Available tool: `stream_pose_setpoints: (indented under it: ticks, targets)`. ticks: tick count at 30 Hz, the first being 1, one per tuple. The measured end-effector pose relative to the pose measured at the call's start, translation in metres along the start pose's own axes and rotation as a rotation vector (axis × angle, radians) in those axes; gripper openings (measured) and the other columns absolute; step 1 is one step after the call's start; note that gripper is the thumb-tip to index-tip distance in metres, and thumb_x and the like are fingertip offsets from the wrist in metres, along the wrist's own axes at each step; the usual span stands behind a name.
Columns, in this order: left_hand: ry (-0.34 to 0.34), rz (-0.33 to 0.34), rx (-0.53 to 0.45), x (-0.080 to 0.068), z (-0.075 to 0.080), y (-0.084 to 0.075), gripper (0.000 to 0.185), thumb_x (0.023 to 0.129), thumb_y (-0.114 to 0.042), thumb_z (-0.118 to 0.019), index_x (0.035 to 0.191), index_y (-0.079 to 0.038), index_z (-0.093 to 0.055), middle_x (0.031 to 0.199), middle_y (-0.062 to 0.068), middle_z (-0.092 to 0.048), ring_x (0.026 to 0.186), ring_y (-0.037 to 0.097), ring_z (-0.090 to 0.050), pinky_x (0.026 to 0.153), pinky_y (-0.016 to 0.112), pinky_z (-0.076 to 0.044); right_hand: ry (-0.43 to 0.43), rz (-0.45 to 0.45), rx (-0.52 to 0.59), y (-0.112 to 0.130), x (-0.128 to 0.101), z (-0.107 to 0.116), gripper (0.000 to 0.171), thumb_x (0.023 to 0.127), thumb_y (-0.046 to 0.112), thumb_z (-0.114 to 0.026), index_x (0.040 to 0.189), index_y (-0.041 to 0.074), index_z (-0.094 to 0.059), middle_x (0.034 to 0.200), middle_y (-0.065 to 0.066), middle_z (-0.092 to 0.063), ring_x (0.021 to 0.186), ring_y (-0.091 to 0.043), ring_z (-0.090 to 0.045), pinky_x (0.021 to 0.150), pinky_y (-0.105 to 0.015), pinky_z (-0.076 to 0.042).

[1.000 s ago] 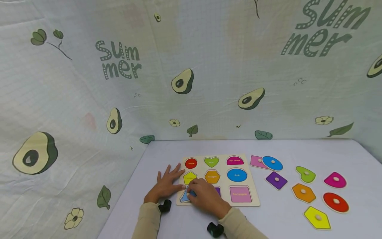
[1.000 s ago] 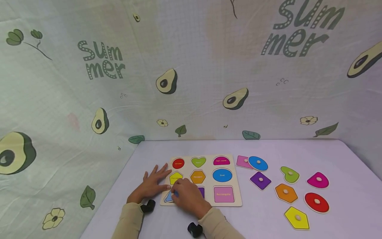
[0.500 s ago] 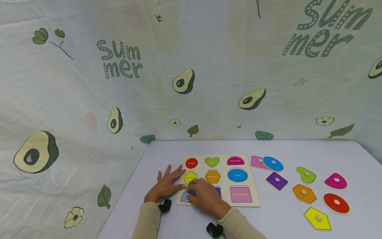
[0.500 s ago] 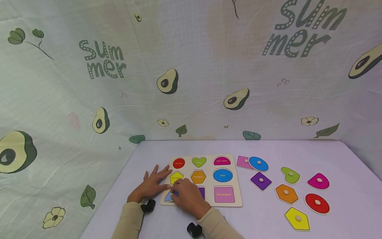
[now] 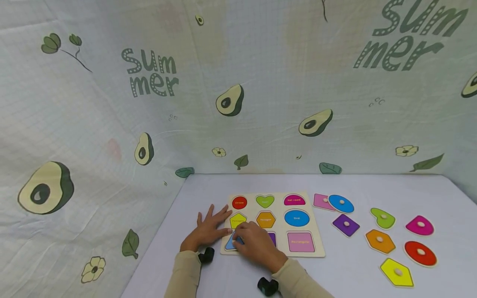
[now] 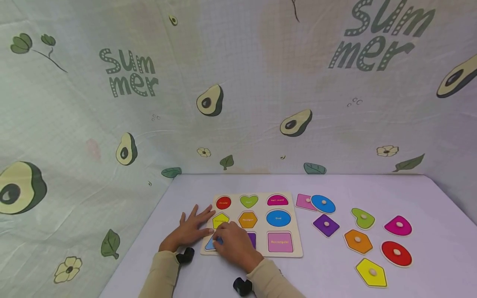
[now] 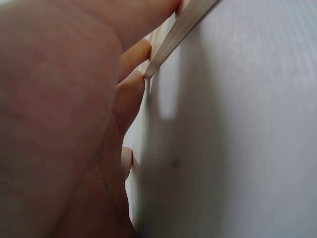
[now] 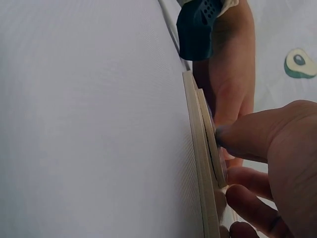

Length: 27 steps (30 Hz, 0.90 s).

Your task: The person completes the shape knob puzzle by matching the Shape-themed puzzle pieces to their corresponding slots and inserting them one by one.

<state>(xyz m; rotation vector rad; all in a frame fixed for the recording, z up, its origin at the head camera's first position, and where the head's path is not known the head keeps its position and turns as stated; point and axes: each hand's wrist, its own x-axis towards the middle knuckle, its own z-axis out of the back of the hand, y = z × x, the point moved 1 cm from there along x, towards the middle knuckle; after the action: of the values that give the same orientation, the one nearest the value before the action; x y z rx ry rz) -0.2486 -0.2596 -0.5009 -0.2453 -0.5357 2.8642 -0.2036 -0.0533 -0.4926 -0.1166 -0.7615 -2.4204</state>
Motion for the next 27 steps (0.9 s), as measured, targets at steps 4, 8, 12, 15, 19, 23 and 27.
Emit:
stream_pose_setpoints:
  ticks: [4, 8, 12, 15, 19, 23, 27]
  targets:
    - [-0.001, 0.0, 0.005, -0.0001, -0.0003, 0.0004, 0.073, 0.089, -0.056, -0.067, 0.154, -0.032, -0.043, 0.164, -0.008, -0.026, 0.152, 0.04, 0.001, 0.11, 0.073, 0.011, 0.001, 0.015, 0.0, -0.0002, 0.0004, 0.0002, 0.016, 0.09, 0.035, -0.076, 0.102, 0.025, -0.079, 0.115, 0.004, -0.07, 0.106, -0.017, -0.061, 0.092, -0.037, -0.055]
    - [-0.002, -0.003, 0.004, -0.0005, 0.0006, -0.0001, 0.071, 0.09, -0.055, -0.066, 0.153, -0.032, -0.043, 0.164, -0.008, -0.027, 0.152, 0.039, 0.001, 0.11, 0.073, 0.01, -0.01, 0.036, 0.013, -0.0012, 0.0011, 0.0023, 0.014, 0.09, 0.032, -0.076, 0.101, 0.023, -0.078, 0.114, 0.004, -0.07, 0.107, -0.018, -0.062, 0.093, -0.038, -0.055]
    - [-0.001, -0.008, 0.002, -0.0002, 0.0011, -0.0006, 0.07, 0.091, -0.055, -0.065, 0.153, -0.031, -0.043, 0.163, -0.008, -0.027, 0.152, 0.039, 0.001, 0.11, 0.073, 0.01, -0.008, 0.04, 0.019, -0.003, 0.0017, 0.0033, 0.013, 0.089, 0.031, -0.077, 0.099, 0.023, -0.078, 0.113, 0.005, -0.07, 0.105, -0.017, -0.063, 0.092, -0.039, -0.055]
    - [-0.002, -0.008, 0.005, 0.0004, 0.0004, -0.0004, 0.071, 0.091, -0.056, -0.064, 0.153, -0.031, -0.043, 0.163, -0.008, -0.027, 0.152, 0.039, 0.001, 0.11, 0.073, 0.01, -0.004, 0.045, 0.004, -0.0039, 0.0021, 0.003, 0.013, 0.089, 0.031, -0.076, 0.099, 0.022, -0.077, 0.111, 0.005, -0.07, 0.102, -0.016, -0.062, 0.091, -0.037, -0.055]
    - [-0.004, -0.008, 0.016, 0.0004, -0.0001, -0.001, 0.071, 0.091, -0.057, -0.064, 0.154, -0.032, -0.043, 0.163, -0.008, -0.027, 0.152, 0.039, 0.001, 0.11, 0.073, 0.01, -0.011, 0.041, -0.022, -0.0039, 0.0016, 0.0019, 0.013, 0.089, 0.032, -0.076, 0.096, 0.021, -0.077, 0.109, 0.004, -0.069, 0.1, -0.016, -0.062, 0.092, -0.036, -0.055]
    - [-0.002, -0.006, 0.015, -0.0003, 0.0008, -0.0025, 0.071, 0.091, -0.056, -0.064, 0.154, -0.032, -0.043, 0.164, -0.008, -0.027, 0.152, 0.039, 0.001, 0.11, 0.073, 0.01, -0.017, 0.027, -0.028, -0.0019, 0.0008, 0.0007, 0.014, 0.088, 0.034, -0.077, 0.095, 0.022, -0.078, 0.106, 0.004, -0.067, 0.099, -0.015, -0.061, 0.09, -0.036, -0.055]
    - [0.002, -0.004, 0.0, -0.0008, 0.0019, -0.0028, 0.07, 0.091, -0.053, -0.065, 0.153, -0.031, -0.043, 0.164, -0.008, -0.027, 0.152, 0.039, 0.001, 0.11, 0.073, 0.01, -0.03, 0.017, -0.029, 0.0003, 0.0001, -0.0012, 0.015, 0.087, 0.034, -0.078, 0.096, 0.022, -0.079, 0.104, 0.003, -0.066, 0.098, -0.015, -0.06, 0.088, -0.037, -0.056]
